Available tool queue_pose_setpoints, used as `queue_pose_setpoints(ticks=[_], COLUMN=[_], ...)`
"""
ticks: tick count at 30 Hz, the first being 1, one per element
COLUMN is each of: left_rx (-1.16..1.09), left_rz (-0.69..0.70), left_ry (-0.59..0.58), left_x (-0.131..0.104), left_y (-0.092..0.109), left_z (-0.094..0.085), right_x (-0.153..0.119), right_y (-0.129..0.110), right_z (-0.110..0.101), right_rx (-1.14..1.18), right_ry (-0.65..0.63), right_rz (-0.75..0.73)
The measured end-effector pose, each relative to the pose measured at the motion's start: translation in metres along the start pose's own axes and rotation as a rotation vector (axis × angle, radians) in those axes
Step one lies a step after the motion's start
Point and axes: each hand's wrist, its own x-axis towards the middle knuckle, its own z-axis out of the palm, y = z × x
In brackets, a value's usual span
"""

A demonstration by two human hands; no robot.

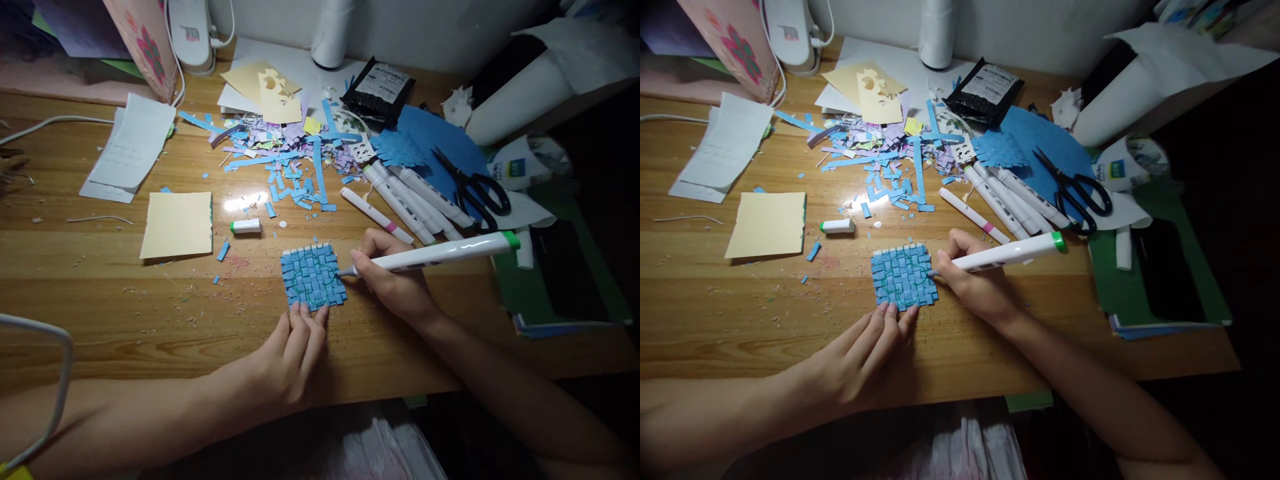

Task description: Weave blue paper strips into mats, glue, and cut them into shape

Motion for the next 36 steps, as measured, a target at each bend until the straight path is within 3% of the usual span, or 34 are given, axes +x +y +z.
queue_pose_setpoints(ticks=[36], left_rx=[0.009], left_rz=[-0.016], left_ry=[0.004], left_x=[-0.0004], left_y=[0.0023], left_z=[0.0010], right_x=[0.0006], right_y=[-0.0014], right_z=[0.0005], right_rx=[-0.101], right_ry=[-0.017], right_rz=[-0.060])
